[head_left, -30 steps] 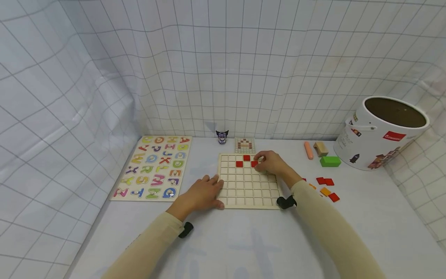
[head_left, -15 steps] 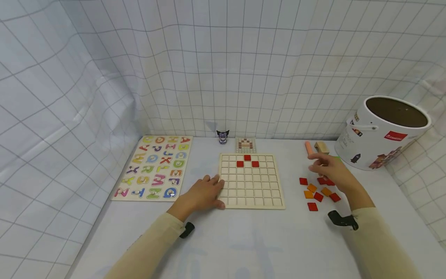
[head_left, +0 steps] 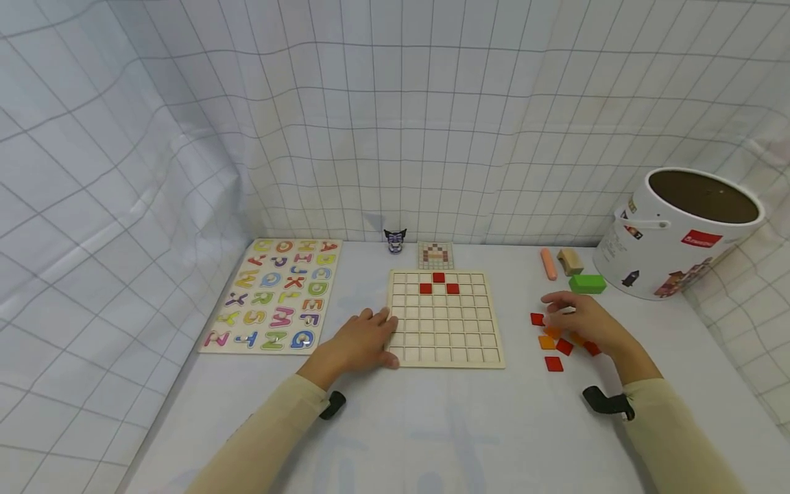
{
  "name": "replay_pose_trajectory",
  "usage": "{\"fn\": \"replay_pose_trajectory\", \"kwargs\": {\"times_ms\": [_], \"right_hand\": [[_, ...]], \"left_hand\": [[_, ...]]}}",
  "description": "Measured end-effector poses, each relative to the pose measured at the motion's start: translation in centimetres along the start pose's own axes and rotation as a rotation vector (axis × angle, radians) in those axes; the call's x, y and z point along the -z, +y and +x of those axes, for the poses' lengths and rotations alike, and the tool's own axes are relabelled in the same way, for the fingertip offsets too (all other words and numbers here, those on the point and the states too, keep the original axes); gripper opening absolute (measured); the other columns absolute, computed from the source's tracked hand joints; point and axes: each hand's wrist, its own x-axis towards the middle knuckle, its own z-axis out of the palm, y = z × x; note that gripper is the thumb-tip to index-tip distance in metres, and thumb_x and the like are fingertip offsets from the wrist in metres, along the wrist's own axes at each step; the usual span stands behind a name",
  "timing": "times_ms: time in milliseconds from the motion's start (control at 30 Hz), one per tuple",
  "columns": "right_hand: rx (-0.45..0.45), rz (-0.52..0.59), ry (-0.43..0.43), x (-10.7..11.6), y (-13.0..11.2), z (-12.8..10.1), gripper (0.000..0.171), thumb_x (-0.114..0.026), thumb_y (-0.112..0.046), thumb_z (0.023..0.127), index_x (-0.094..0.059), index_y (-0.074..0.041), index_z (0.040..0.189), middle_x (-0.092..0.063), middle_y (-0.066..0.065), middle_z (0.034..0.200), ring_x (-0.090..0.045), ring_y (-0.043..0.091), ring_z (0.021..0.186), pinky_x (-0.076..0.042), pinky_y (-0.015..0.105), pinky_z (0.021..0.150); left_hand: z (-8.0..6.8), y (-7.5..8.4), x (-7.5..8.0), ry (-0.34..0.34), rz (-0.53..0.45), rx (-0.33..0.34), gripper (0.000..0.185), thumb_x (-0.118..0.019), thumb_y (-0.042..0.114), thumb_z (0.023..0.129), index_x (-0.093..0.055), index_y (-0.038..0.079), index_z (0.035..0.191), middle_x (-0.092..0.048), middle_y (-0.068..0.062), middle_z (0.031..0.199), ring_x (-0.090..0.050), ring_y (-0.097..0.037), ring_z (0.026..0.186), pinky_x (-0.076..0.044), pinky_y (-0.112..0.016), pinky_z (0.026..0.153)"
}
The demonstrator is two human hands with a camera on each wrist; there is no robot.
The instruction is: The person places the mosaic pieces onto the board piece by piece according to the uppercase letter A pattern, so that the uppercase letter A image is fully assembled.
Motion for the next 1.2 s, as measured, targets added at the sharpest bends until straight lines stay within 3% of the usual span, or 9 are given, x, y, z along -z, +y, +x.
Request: {"fn": "replay_pose_trajectory", "kwargs": {"times_ms": [300,800,1067,1200], "right_hand": [[-0.068,-0.152,0.003,-1.7,-1.4,0.8,0.043,-0.071,-0.024,0.094,-0.060,-0.007,0.132,-0.059,0.019,0.124,-0.056,0.029,0.101,-0.053,0.032,0.081],[-0.064,-0.196,0.010,-2.4,-1.5,1.6,0.027,-0.072,-0.017,0.092,-0.061,-0.004,0.112,-0.061,0.011,0.100,-0.056,0.025,0.086,-0.051,0.032,0.071],[-0.062,-0.177,0.006,-2.1,-1.6,1.4,0.036,-0.066,-0.023,0.099,-0.056,-0.010,0.131,-0.059,0.016,0.112,-0.057,0.027,0.092,-0.052,0.032,0.074],[-0.037,-0.140,0.027,-1.8,-1.6,1.4,0.035,-0.061,-0.029,0.103,-0.056,-0.011,0.132,-0.058,0.016,0.111,-0.056,0.028,0.090,-0.051,0.032,0.071]], "left_hand": [[0.1,-0.1,-0.2,0.001,0.013,-0.005,0.087,-0.070,0.059,0.088,-0.045,0.009,0.154,-0.038,-0.016,0.161,-0.044,-0.036,0.139,-0.041,-0.052,0.111],[0.1,0.0,-0.1,0.003,0.000,0.009,0.087,-0.071,0.058,0.088,-0.044,0.008,0.154,-0.037,-0.016,0.162,-0.042,-0.037,0.141,-0.039,-0.053,0.113],[0.1,0.0,-0.1,0.000,0.004,0.008,0.087,-0.071,0.059,0.087,-0.045,0.009,0.154,-0.037,-0.015,0.162,-0.043,-0.036,0.141,-0.039,-0.053,0.113],[0.1,0.1,-0.1,0.004,0.004,0.006,0.087,-0.071,0.059,0.087,-0.045,0.009,0.153,-0.038,-0.015,0.162,-0.044,-0.036,0.140,-0.040,-0.053,0.112]]}}
